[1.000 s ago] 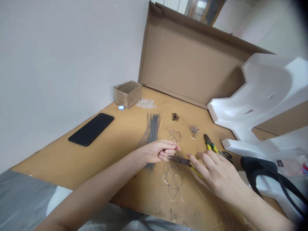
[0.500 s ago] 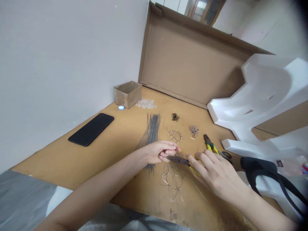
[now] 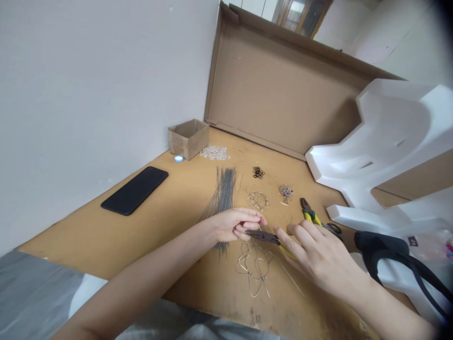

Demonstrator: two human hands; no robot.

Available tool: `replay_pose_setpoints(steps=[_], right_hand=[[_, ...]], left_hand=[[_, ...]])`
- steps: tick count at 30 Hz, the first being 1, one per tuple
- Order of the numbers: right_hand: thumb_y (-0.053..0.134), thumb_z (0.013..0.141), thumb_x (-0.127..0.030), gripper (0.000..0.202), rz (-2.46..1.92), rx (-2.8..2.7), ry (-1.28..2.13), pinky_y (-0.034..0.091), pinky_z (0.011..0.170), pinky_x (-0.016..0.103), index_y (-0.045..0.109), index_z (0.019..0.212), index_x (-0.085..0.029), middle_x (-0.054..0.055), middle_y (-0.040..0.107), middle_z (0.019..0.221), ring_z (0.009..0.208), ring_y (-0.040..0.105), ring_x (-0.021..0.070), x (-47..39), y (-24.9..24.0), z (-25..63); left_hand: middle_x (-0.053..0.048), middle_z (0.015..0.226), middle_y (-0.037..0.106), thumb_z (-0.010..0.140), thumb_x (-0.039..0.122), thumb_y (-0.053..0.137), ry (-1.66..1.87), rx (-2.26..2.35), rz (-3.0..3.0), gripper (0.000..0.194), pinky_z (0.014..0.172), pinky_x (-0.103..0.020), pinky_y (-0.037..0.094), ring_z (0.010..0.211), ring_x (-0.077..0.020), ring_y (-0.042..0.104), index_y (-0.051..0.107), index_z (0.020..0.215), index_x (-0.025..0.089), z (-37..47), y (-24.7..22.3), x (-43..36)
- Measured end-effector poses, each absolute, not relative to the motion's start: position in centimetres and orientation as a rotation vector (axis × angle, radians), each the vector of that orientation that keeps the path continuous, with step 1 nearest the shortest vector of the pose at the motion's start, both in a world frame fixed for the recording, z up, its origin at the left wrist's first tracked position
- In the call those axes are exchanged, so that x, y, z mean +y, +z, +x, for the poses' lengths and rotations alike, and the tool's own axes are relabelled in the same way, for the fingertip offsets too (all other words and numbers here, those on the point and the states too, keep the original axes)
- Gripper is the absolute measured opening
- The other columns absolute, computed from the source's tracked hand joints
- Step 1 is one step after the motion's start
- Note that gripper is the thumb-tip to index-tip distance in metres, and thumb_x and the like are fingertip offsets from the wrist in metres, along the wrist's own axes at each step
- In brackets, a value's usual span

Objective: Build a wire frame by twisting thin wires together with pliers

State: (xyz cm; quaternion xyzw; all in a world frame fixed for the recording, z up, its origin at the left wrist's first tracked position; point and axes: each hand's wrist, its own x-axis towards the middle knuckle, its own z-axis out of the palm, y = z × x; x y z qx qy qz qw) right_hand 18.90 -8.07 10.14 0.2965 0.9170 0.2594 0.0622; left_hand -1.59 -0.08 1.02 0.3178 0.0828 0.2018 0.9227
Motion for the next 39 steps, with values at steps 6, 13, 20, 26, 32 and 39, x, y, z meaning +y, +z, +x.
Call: replay_pose_setpoints(steps=[6,13,20,26,32,39], right_hand=[[0.039,0.084,-0.013,0.034,0.896,2.787,0.771,0.038,0.059,0.032,0.048,0.117,-0.013,0.007,0.05,0.075,0.069,0.044,0.0196,-8.08,10.08,18.94],[0.042,0.083,-0.014,0.035,0.886,2.767,0.786,0.038,0.061,0.032,0.047,0.118,-0.015,0.007,0.051,0.08,0.072,0.044,0.0203,-8.0,10.28,18.82],[0.037,0.084,-0.01,0.038,0.84,2.778,0.865,0.036,0.059,0.032,0.045,0.121,-0.013,0.008,0.051,0.077,0.069,0.043,0.0203,-7.85,10.44,18.92],[0.037,0.084,-0.009,0.038,0.827,2.786,0.875,0.035,0.058,0.032,0.046,0.12,-0.013,0.007,0.051,0.076,0.068,0.043,0.0199,-7.94,10.49,18.84],[0.036,0.083,-0.009,0.039,0.827,2.79,0.866,0.036,0.058,0.032,0.045,0.122,-0.014,0.007,0.051,0.074,0.067,0.042,0.0197,-8.05,10.57,18.88],[0.032,0.082,-0.006,0.041,0.793,2.797,0.9,0.035,0.056,0.032,0.046,0.12,-0.012,0.007,0.05,0.072,0.066,0.042,0.0197,-7.97,10.75,18.68]], left_hand=[[0.007,0.05,0.032,0.083,0.011,0.043,0.425,0.169,0.656,0.015,0.034,-0.01,0.014,0.036,-0.0003,0.015,0.057,0.085,0.007,-1.54,1.04,-0.13],[0.007,0.049,0.031,0.082,0.012,0.045,0.398,0.187,0.643,0.013,0.033,-0.01,0.013,0.035,-0.0001,0.014,0.058,0.083,0.007,-1.5,1.14,-0.19],[0.008,0.048,0.032,0.082,0.01,0.045,0.379,0.166,0.61,0.014,0.032,-0.009,0.014,0.034,0.0006,0.014,0.058,0.083,0.006,-1.54,1.29,-0.31],[0.008,0.047,0.033,0.082,0.011,0.046,0.366,0.164,0.606,0.013,0.032,-0.009,0.015,0.034,0.0006,0.013,0.058,0.083,0.006,-1.6,1.3,-0.24],[0.008,0.047,0.032,0.081,0.012,0.047,0.36,0.163,0.602,0.012,0.031,-0.009,0.015,0.034,0.0004,0.013,0.058,0.083,0.007,-1.6,1.35,-0.19],[0.008,0.047,0.031,0.081,0.011,0.047,0.331,0.156,0.584,0.012,0.031,-0.008,0.014,0.034,0.0007,0.011,0.058,0.082,0.006,-1.67,1.58,-0.16]])
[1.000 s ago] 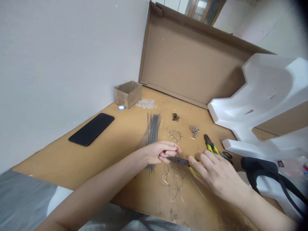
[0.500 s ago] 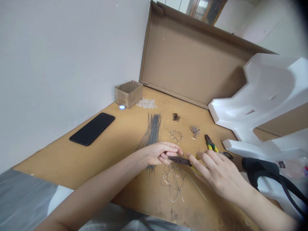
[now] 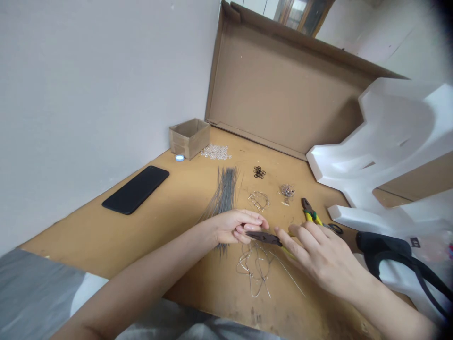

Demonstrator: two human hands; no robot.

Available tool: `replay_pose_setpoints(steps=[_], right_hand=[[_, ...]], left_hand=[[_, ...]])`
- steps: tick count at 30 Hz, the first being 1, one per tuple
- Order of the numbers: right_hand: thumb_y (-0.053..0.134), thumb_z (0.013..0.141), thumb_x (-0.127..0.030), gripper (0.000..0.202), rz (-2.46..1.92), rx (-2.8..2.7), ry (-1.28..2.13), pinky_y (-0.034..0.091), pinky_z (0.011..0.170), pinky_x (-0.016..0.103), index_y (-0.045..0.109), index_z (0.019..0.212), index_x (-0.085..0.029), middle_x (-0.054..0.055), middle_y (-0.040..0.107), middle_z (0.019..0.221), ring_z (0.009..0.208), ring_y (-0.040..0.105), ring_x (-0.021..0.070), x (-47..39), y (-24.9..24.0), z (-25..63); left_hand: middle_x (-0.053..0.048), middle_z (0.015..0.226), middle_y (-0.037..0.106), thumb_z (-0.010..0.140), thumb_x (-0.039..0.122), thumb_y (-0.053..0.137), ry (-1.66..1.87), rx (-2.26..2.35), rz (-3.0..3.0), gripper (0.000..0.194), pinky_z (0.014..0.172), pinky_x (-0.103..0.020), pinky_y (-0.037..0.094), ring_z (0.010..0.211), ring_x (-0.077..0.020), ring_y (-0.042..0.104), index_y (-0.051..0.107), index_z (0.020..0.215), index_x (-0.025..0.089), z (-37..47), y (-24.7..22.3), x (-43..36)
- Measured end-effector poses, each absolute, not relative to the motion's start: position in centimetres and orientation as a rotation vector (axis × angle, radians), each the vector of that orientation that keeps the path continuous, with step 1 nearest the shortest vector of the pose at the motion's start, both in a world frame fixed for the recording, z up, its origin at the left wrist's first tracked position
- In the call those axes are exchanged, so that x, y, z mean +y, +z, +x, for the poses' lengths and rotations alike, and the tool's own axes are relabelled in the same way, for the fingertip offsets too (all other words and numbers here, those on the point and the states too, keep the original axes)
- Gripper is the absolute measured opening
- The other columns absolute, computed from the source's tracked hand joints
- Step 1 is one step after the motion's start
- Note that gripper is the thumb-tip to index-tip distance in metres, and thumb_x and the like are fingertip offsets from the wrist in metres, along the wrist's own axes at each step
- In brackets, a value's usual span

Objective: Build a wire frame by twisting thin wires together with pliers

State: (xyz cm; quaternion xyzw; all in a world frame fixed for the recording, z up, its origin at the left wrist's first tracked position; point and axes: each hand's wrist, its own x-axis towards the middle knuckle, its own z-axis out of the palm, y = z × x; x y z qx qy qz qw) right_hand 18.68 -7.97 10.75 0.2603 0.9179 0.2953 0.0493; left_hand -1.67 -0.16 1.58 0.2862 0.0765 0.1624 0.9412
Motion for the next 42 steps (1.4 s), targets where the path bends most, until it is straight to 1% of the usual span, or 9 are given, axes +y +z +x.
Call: replay_pose_setpoints(steps=[11,16,22,27,30,33,36,39,42], right_hand=[[0.032,0.082,-0.007,0.038,0.786,2.825,0.853,0.038,0.056,0.032,0.048,0.117,-0.012,0.007,0.051,0.072,0.067,0.045,0.02,-8.1,10.7,18.6],[0.04,0.086,-0.021,0.024,0.902,2.857,0.701,0.036,0.052,0.027,0.055,0.103,-0.013,0.005,0.05,0.07,0.065,0.048,0.0176,-8.5,10.3,18.2],[0.04,0.087,-0.027,0.021,1.239,2.843,0.274,0.034,0.05,0.024,0.058,0.086,-0.016,0.003,0.053,0.067,0.055,0.05,0.0121,-9.0,9.9,17.7],[0.042,0.086,-0.027,0.021,1.429,2.716,-0.278,0.035,0.05,0.023,0.059,0.076,-0.018,0.001,0.056,0.064,0.053,0.052,0.0112,-9.1,10.7,17.8],[0.042,0.086,-0.026,0.024,1.473,2.663,-0.584,0.035,0.049,0.021,0.059,0.072,-0.017,0.0,0.057,0.06,0.052,0.049,0.0104,-9.0,10.6,17.9],[0.04,0.087,-0.03,0.028,1.508,2.591,-0.79,0.036,0.048,0.021,0.06,0.072,-0.016,-0.001,0.056,0.059,0.052,0.047,0.0102,-8.7,10.3,18.0],[0.044,0.085,-0.031,0.023,1.525,2.579,-0.927,0.041,0.055,0.022,0.061,0.079,-0.016,0.0,0.059,0.067,0.06,0.052,0.0118,-8.5,10.2,18.3],[0.048,0.084,-0.034,0.023,1.566,2.599,-0.987,0.045,0.066,0.025,0.061,0.096,-0.018,0.002,0.063,0.083,0.073,0.057,0.0145,-8.5,10.4,19.1],[0.045,0.086,-0.035,0.026,1.578,2.629,-0.954,0.046,0.067,0.026,0.06,0.098,-0.019,0.004,0.064,0.086,0.075,0.059,0.0155,-8.6,10.5,19.8]], left_hand=[[0.008,0.047,0.032,0.08,0.013,0.047,0.35,0.203,0.632,0.011,0.032,-0.011,0.012,0.034,0.0001,0.011,0.056,0.083,0.007,-1.5,1.4,-0.1],[0.008,0.046,0.032,0.081,0.021,0.046,0.475,0.268,0.868,0.013,0.033,-0.014,0.01,0.035,-0.0017,0.012,0.054,0.083,0.011,-1.5,1.6,-0.5],[0.008,0.046,0.032,0.083,0.029,0.043,0.66,0.369,1.249,0.02,0.04,-0.017,0.018,0.041,-0.0049,0.023,0.054,0.084,0.012,-1.5,3.0,-1.7],[0.007,0.05,0.03,0.085,0.031,0.04,0.717,0.383,1.401,0.024,0.047,-0.019,0.022,0.046,-0.0061,0.026,0.054,0.085,0.012,-1.3,3.4,-2.8],[0.007,0.052,0.031,0.085,0.031,0.039,0.719,0.37,1.417,0.023,0.048,-0.02,0.023,0.048,-0.0067,0.027,0.054,0.086,0.013,-1.2,3.4,-3.1],[0.006,0.053,0.031,0.085,0.031,0.039,0.718,0.371,1.418,0.023,0.048,-0.02,0.023,0.048,-0.0068,0.027,0.054,0.086,0.013,-1.2,3.4,-3.1],[0.007,0.053,0.031,0.085,0.032,0.039,0.694,0.388,1.407,0.024,0.047,-0.019,0.022,0.047,-0.0064,0.025,0.054,0.087,0.013,-1.2,3.4,-2.9],[0.007,0.052,0.031,0.085,0.032,0.04,0.711,0.402,1.37,0.024,0.045,-0.019,0.02,0.045,-0.006,0.024,0.054,0.087,0.013,-1.3,3.2,-2.5],[0.007,0.051,0.031,0.084,0.031,0.041,0.746,0.383,1.265,0.022,0.043,-0.018,0.019,0.044,-0.0053,0.022,0.053,0.086,0.013,-1.3,2.7,-1.9]])
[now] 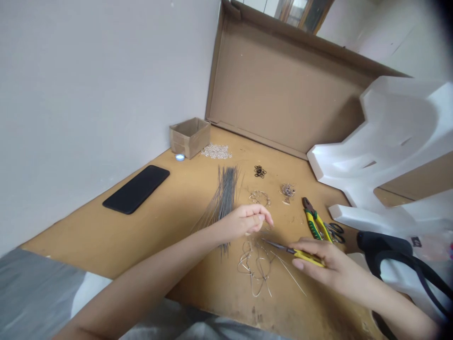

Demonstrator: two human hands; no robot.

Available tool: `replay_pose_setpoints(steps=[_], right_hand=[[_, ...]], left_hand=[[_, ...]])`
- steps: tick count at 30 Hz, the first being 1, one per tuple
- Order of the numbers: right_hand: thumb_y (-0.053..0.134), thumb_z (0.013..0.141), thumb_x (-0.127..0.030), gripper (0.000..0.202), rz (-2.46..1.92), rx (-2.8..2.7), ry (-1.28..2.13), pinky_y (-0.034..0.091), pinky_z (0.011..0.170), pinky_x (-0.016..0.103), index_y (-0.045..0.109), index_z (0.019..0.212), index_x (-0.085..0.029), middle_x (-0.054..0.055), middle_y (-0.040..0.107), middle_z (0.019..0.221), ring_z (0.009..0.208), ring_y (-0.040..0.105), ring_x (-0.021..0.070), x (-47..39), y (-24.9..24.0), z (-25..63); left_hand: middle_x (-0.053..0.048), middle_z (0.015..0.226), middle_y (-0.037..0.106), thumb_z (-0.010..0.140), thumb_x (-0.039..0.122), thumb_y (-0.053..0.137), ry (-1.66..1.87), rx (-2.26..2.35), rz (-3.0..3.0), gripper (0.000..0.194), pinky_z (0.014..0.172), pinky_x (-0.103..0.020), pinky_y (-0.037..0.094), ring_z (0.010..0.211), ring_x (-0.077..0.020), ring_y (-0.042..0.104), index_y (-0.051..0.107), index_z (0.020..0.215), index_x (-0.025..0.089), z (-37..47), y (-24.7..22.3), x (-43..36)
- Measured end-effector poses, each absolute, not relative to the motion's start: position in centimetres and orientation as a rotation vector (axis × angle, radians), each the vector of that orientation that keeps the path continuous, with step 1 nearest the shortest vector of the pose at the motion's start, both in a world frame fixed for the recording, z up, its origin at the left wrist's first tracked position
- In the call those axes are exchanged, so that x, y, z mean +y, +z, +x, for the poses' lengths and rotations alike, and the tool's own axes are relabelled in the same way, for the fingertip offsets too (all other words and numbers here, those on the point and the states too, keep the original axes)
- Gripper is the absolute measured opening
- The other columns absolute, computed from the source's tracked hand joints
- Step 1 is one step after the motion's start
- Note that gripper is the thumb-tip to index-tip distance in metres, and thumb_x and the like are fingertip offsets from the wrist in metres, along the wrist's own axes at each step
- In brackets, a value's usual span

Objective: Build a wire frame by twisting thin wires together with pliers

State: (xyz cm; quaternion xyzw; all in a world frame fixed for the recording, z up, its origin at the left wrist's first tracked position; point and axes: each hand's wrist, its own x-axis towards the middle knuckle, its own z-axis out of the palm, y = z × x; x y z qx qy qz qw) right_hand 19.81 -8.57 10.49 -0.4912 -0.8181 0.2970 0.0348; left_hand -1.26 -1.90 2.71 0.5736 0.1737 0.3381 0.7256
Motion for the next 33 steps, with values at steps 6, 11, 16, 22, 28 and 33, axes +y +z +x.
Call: replay_pose_setpoints(steps=[6,11,16,22,28,33], right_hand=[[0.045,0.086,-0.035,0.024,-1.532,-2.578,0.832,0.046,0.064,0.024,0.061,0.096,-0.02,0.003,0.063,0.084,0.071,0.058,0.0134,-8.6,10.3,19.1],[0.046,0.085,-0.033,0.021,-1.581,-2.601,0.772,0.044,0.062,0.023,0.06,0.095,-0.02,0.001,0.062,0.08,0.065,0.057,0.0111,-8.8,10.5,18.2],[0.044,0.086,-0.036,0.024,-1.646,-2.606,0.769,0.042,0.062,0.024,0.06,0.095,-0.021,0.002,0.062,0.08,0.066,0.056,0.0124,-8.9,10.8,18.0],[0.045,0.084,-0.042,0.028,-1.706,-2.567,0.876,0.041,0.064,0.025,0.062,0.092,-0.021,0.003,0.062,0.082,0.069,0.057,0.0145,-8.5,10.7,18.4],[0.044,0.084,-0.041,0.027,-1.69,-2.523,0.948,0.04,0.065,0.026,0.061,0.085,-0.021,0.002,0.063,0.08,0.071,0.056,0.0157,-8.4,10.5,18.4],[0.044,0.084,-0.039,0.027,-1.679,-2.523,0.936,0.038,0.061,0.025,0.062,0.079,-0.019,0.002,0.062,0.075,0.066,0.055,0.015,-8.4,10.4,18.3]], left_hand=[[0.009,0.049,0.029,0.083,0.029,0.044,0.717,0.335,1.117,0.018,0.039,-0.017,0.014,0.041,-0.0044,0.016,0.051,0.085,0.013,-1.0,1.9,-1.5],[0.008,0.049,0.029,0.085,0.029,0.04,0.728,0.408,1.204,0.019,0.04,-0.017,0.017,0.042,-0.0046,0.019,0.051,0.086,0.013,-0.8,1.9,-1.8],[0.008,0.05,0.029,0.086,0.03,0.038,0.78,0.449,1.347,0.022,0.043,-0.018,0.02,0.044,-0.0049,0.022,0.051,0.086,0.013,-0.8,2.1,-2.2],[0.008,0.051,0.029,0.087,0.031,0.037,0.791,0.466,1.409,0.023,0.044,-0.018,0.02,0.045,-0.0052,0.023,0.051,0.086,0.013,-1.0,2.5,-2.4],[0.008,0.051,0.029,0.087,0.03,0.035,0.752,0.472,1.452,0.023,0.045,-0.019,0.022,0.045,-0.0055,0.024,0.052,0.087,0.014,-0.9,2.7,-2.6],[0.007,0.052,0.031,0.087,0.029,0.036,0.735,0.51,1.501,0.023,0.046,-0.019,0.023,0.046,-0.0057,0.027,0.053,0.087,0.014,-1.0,3.0,-2.7]])
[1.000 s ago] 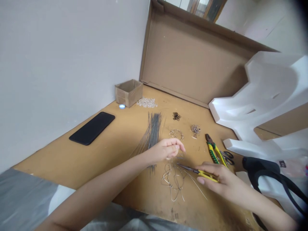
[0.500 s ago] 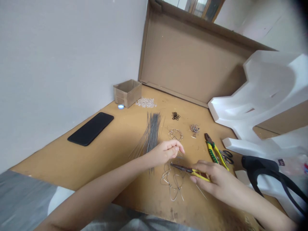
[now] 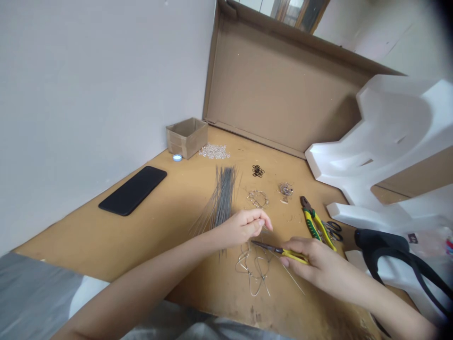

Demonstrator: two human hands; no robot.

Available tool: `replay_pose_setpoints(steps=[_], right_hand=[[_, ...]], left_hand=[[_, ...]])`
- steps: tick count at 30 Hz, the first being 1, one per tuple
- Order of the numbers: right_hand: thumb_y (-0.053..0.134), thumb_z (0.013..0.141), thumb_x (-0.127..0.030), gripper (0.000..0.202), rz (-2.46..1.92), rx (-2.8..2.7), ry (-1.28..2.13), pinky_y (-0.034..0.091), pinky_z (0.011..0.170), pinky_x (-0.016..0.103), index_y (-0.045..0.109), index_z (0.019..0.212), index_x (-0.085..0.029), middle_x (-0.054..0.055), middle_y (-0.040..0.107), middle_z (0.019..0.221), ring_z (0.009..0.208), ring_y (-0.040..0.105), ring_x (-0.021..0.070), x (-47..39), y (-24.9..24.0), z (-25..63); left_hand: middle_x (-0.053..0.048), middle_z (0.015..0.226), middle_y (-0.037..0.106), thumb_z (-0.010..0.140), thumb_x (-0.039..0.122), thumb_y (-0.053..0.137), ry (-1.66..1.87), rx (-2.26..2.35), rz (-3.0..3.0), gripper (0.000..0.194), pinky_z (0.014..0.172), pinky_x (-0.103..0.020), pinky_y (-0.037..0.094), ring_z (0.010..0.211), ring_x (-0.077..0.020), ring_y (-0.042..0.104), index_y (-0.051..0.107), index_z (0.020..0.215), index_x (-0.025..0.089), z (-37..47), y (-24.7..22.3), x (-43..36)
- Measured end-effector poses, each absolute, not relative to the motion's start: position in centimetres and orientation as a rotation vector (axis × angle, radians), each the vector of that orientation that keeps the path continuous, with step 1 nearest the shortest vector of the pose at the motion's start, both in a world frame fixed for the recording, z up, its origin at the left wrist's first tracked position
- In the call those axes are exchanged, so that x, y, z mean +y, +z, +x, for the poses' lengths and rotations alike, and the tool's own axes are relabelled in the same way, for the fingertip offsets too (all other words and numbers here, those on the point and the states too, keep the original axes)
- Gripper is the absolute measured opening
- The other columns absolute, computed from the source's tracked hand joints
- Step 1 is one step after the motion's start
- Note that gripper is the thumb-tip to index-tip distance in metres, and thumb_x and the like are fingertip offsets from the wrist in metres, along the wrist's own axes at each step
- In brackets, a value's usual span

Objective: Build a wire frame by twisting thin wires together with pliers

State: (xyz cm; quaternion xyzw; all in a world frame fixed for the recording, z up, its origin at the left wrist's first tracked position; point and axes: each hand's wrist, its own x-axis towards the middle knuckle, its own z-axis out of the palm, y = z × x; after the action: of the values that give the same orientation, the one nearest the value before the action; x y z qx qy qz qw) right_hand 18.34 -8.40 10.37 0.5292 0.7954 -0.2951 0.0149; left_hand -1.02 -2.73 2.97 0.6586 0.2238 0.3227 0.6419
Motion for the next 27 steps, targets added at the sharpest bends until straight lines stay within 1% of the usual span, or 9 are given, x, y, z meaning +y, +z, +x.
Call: replay_pose_setpoints(steps=[5,13,16,19,21,22,24,25,27], right_hand=[[0.043,0.084,-0.038,0.027,1.635,2.492,-0.888,0.037,0.059,0.024,0.06,0.074,-0.019,0.002,0.061,0.069,0.062,0.054,0.0144,-8.4,10.3,18.4],[0.041,0.085,-0.038,0.03,1.646,2.515,-0.86,0.039,0.058,0.025,0.063,0.077,-0.019,0.003,0.061,0.069,0.061,0.054,0.0147,-8.5,10.3,18.2],[0.043,0.084,-0.04,0.028,1.633,2.513,-0.816,0.04,0.062,0.025,0.063,0.088,-0.02,0.004,0.062,0.078,0.067,0.056,0.0155,-8.5,10.4,18.7],[0.044,0.083,-0.044,0.031,1.629,2.499,-0.741,0.042,0.065,0.026,0.059,0.101,-0.024,0.004,0.061,0.086,0.071,0.058,0.016,-8.6,9.3,20.3],[0.04,0.085,-0.045,0.031,1.728,2.465,-0.503,0.042,0.064,0.027,0.058,0.099,-0.024,0.005,0.06,0.085,0.07,0.058,0.0166,-8.4,7.5,21.9],[0.039,0.085,-0.045,0.032,1.807,2.436,-0.314,0.042,0.061,0.028,0.058,0.097,-0.024,0.005,0.059,0.084,0.069,0.058,0.0177,-8.3,6.4,22.7],[0.039,0.083,-0.046,0.033,1.895,2.377,0.03,0.042,0.059,0.03,0.058,0.096,-0.022,0.008,0.058,0.083,0.074,0.058,0.0219,-7.9,3.9,24.3],[0.04,0.083,-0.046,0.034,1.9,2.361,0.142,0.042,0.06,0.031,0.059,0.094,-0.021,0.008,0.058,0.083,0.077,0.057,0.0234,-7.7,2.8,24.9],[0.04,0.082,-0.047,0.035,1.912,2.366,0.262,0.043,0.062,0.032,0.06,0.093,-0.02,0.01,0.058,0.087,0.082,0.057,0.0251,-7.4,0.9,25.7]], left_hand=[[0.008,0.052,0.03,0.087,0.032,0.036,0.742,0.497,1.503,0.024,0.045,-0.019,0.022,0.046,-0.0058,0.025,0.052,0.087,0.014,-1.0,3.0,-2.8],[0.007,0.052,0.031,0.087,0.033,0.035,0.732,0.502,1.518,0.025,0.046,-0.019,0.022,0.046,-0.0061,0.026,0.052,0.088,0.014,-1.0,2.8,-2.9],[0.007,0.052,0.029,0.087,0.033,0.035,0.737,0.495,1.52,0.025,0.045,-0.019,0.021,0.046,-0.0062,0.025,0.052,0.089,0.014,-1.0,2.5,-2.7],[0.008,0.051,0.028,0.087,0.033,0.034,0.759,0.492,1.495,0.025,0.046,-0.019,0.021,0.046,-0.0064,0.024,0.051,0.089,0.015,-1.0,2.3,-2.3],[0.008,0.052,0.03,0.087,0.031,0.035,0.752,0.478,1.468,0.022,0.048,-0.02,0.023,0.047,-0.0065,0.026,0.05,0.09,0.015,-1.0,2.3,-2.1],[0.007,0.052,0.031,0.086,0.03,0.036,0.736,0.471,1.456,0.02,0.049,-0.02,0.024,0.048,-0.0066,0.028,0.049,0.09,0.015,-1.0,2.3,-2.0],[0.007,0.052,0.034,0.086,0.027,0.036,0.687,0.475,1.446,0.017,0.05,-0.02,0.025,0.048,-0.0067,0.029,0.047,0.091,0.016,-0.9,2.3,-1.9],[0.007,0.052,0.034,0.086,0.026,0.036,0.66,0.489,1.447,0.016,0.05,-0.02,0.025,0.048,-0.0067,0.029,0.047,0.091,0.016,-0.9,2.3,-1.9],[0.008,0.051,0.035,0.085,0.024,0.035,0.619,0.52,1.451,0.014,0.05,-0.02,0.026,0.048,-0.0068,0.03,0.046,0.091,0.016,-0.8,2.2,-2.0]])
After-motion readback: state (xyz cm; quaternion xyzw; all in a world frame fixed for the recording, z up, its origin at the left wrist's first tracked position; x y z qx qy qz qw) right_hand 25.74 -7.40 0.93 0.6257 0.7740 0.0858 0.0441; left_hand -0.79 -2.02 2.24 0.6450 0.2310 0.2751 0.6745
